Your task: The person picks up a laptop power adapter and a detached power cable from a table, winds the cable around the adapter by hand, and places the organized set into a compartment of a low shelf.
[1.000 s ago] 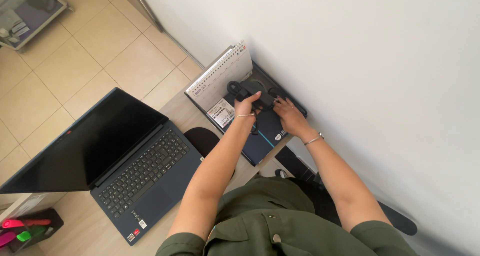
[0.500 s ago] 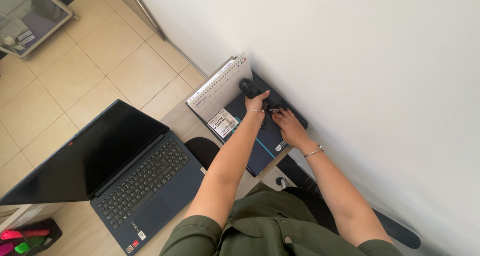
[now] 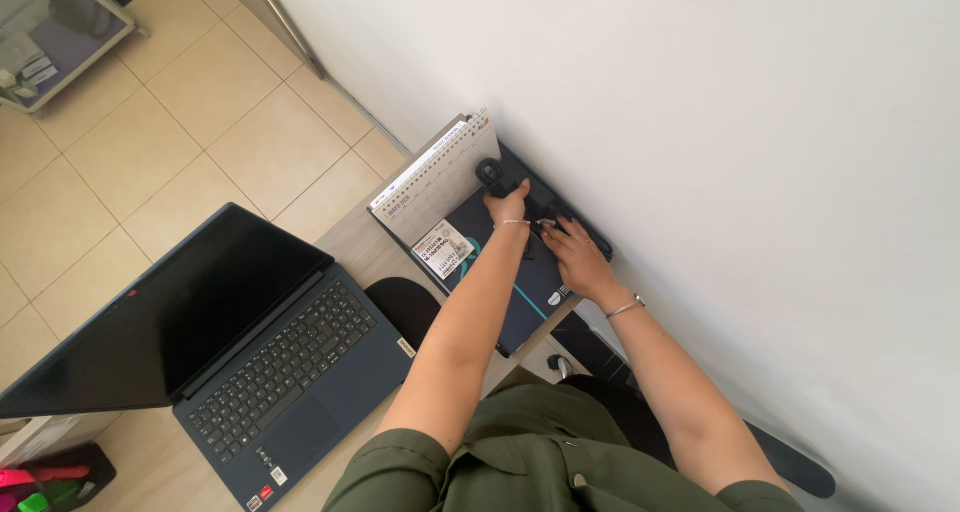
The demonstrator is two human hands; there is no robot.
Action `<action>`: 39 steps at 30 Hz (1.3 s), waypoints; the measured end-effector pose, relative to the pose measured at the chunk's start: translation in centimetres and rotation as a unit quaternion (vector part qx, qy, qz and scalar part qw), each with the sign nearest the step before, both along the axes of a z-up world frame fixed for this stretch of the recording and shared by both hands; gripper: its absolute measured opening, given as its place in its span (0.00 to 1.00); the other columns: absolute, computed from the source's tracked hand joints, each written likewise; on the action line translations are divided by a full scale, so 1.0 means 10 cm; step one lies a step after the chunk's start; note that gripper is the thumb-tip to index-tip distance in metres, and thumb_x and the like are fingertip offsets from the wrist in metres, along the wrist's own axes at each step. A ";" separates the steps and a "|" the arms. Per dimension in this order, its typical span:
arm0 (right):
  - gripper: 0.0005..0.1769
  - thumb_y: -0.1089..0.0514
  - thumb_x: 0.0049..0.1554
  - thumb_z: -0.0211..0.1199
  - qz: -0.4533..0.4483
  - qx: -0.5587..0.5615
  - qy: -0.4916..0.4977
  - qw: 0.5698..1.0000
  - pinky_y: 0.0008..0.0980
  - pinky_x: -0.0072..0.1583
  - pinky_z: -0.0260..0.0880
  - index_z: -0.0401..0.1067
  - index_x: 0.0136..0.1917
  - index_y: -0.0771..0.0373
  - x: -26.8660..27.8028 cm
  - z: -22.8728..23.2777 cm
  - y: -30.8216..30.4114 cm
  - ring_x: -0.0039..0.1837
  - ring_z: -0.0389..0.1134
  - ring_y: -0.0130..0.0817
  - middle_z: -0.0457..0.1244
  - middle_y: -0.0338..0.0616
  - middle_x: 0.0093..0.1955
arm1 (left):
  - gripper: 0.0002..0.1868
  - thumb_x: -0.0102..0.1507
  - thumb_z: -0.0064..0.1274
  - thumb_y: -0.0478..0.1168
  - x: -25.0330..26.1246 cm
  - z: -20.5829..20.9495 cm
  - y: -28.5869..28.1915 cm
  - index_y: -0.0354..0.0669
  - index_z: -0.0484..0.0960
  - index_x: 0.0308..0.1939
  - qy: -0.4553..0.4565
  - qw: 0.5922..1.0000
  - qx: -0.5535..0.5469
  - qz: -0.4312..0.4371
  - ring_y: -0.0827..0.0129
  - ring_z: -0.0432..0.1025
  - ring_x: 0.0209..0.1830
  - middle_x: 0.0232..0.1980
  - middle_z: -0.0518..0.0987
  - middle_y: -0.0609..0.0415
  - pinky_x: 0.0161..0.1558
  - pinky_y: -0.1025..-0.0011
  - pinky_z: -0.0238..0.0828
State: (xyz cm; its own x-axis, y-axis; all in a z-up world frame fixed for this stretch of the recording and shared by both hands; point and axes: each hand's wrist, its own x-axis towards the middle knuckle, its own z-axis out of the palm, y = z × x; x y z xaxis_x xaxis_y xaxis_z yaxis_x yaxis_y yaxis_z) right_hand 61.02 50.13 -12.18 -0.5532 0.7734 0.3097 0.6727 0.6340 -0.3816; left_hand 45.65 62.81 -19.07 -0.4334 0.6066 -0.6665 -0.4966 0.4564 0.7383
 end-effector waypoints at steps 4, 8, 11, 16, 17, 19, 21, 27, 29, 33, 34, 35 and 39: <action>0.33 0.73 0.53 0.52 -0.034 0.032 0.016 0.999 0.58 0.78 0.52 0.68 0.71 0.59 -0.08 0.17 -0.04 0.79 0.52 0.60 0.56 0.51 0.77 | 0.52 0.53 0.75 0.42 0.03 0.09 -0.01 0.34 0.57 0.73 0.000 1.000 -0.008 -0.019 0.45 0.59 0.74 0.74 0.63 0.37 0.73 0.53 0.58; 0.29 0.72 0.57 0.52 -0.027 0.024 -0.012 0.999 0.53 0.78 0.51 0.66 0.72 0.61 -0.10 0.29 -0.02 0.82 0.46 0.56 0.46 0.54 0.84 | 0.44 0.50 0.75 0.33 0.04 0.16 -0.01 0.32 0.68 0.66 -0.031 0.998 0.013 0.055 0.41 0.65 0.69 0.65 0.72 0.37 0.66 0.52 0.66; 0.29 0.72 0.58 0.51 -0.016 0.022 -0.023 0.999 0.51 0.78 0.51 0.65 0.72 0.61 -0.10 0.32 -0.03 0.82 0.46 0.55 0.44 0.54 0.84 | 0.43 0.49 0.74 0.31 0.04 0.30 -0.01 0.32 0.69 0.65 -0.034 0.996 0.021 0.079 0.43 0.65 0.70 0.64 0.72 0.37 0.68 0.53 0.63; 0.27 0.72 0.58 0.51 -0.012 0.013 -0.037 0.999 0.50 0.78 0.52 0.67 0.70 0.63 -0.11 0.33 -0.01 0.83 0.46 0.54 0.43 0.54 0.85 | 0.44 0.47 0.75 0.32 -0.06 0.30 0.07 0.36 0.70 0.65 -0.017 0.997 0.030 0.065 0.49 0.64 0.71 0.65 0.73 0.42 0.73 0.56 0.55; 0.28 0.72 0.57 0.51 -0.010 0.009 -0.038 0.999 0.50 0.77 0.53 0.67 0.70 0.63 -0.12 0.32 0.00 0.83 0.46 0.53 0.43 0.53 0.85 | 0.45 0.48 0.75 0.30 -0.07 0.30 0.06 0.35 0.68 0.67 -0.032 0.996 0.039 0.067 0.46 0.62 0.72 0.67 0.71 0.40 0.71 0.53 0.58; 0.28 0.72 0.57 0.50 -0.009 0.005 -0.040 0.999 0.51 0.77 0.53 0.67 0.71 0.63 -0.10 0.32 0.00 0.82 0.46 0.53 0.43 0.52 0.85 | 0.47 0.49 0.74 0.29 -0.06 0.27 0.07 0.34 0.66 0.68 -0.048 0.995 0.048 0.069 0.43 0.60 0.73 0.68 0.69 0.37 0.70 0.51 0.61; 0.29 0.71 0.58 0.49 -0.005 -0.001 -0.050 0.999 0.50 0.77 0.52 0.66 0.72 0.63 -0.09 0.29 0.00 0.82 0.47 0.53 0.44 0.52 0.85 | 0.48 0.49 0.76 0.32 -0.10 0.20 0.09 0.35 0.65 0.69 -0.038 0.998 0.042 0.039 0.44 0.60 0.74 0.70 0.68 0.38 0.71 0.52 0.60; 0.30 0.69 0.58 0.49 0.001 0.002 -0.041 0.999 0.52 0.77 0.52 0.64 0.73 0.61 -0.03 0.10 0.04 0.80 0.50 0.54 0.48 0.51 0.83 | 0.51 0.53 0.71 0.32 -0.15 1.11 -0.17 0.35 0.58 0.76 -0.079 0.996 0.037 0.006 0.39 0.52 0.78 0.76 0.60 0.36 0.71 0.48 0.59; 0.28 0.67 0.59 0.50 -0.010 0.027 -0.034 0.999 0.50 0.75 0.55 0.65 0.73 0.59 -0.03 0.18 -0.02 0.79 0.53 0.53 0.53 0.48 0.80 | 0.50 0.53 0.71 0.30 -0.20 0.67 -0.18 0.37 0.60 0.74 -0.111 0.993 0.043 0.007 0.36 0.58 0.73 0.74 0.62 0.35 0.64 0.45 0.66; 0.17 0.62 0.64 0.55 -0.065 0.071 0.002 0.995 0.44 0.72 0.64 0.72 0.65 0.58 -0.09 0.28 -0.18 0.73 0.61 0.50 0.62 0.42 0.73 | 0.48 0.54 0.70 0.25 -0.25 0.62 -0.48 0.36 0.61 0.73 -0.177 0.981 0.071 0.033 0.35 0.64 0.67 0.69 0.64 0.33 0.55 0.39 0.73; 0.17 0.62 0.64 0.55 -0.066 0.069 0.002 0.995 0.44 0.72 0.64 0.72 0.65 0.58 -0.09 0.18 -0.23 0.73 0.61 0.50 0.62 0.42 0.73 | 0.48 0.54 0.70 0.25 -0.27 0.64 -0.54 0.36 0.61 0.73 -0.177 0.981 0.069 0.033 0.35 0.64 0.67 0.69 0.64 0.33 0.55 0.39 0.73; 0.15 0.60 0.63 0.58 -0.104 0.058 0.007 0.993 0.41 0.71 0.66 0.74 0.63 0.57 -0.09 0.09 -0.28 0.72 0.62 0.47 0.63 0.42 0.71 | 0.47 0.54 0.70 0.24 -0.29 0.66 -0.61 0.36 0.61 0.73 -0.195 0.976 0.076 0.055 0.36 0.66 0.65 0.68 0.65 0.33 0.54 0.39 0.73; 0.16 0.54 0.62 0.63 -0.173 0.030 0.040 0.984 0.34 0.69 0.68 0.71 0.63 0.53 -0.05 -0.06 -0.28 0.71 0.64 0.38 0.61 0.38 0.67 | 0.43 0.55 0.68 0.22 -0.45 0.81 -0.75 0.36 0.63 0.70 -0.245 0.956 0.100 0.126 0.38 0.68 0.61 0.64 0.67 0.33 0.54 0.38 0.74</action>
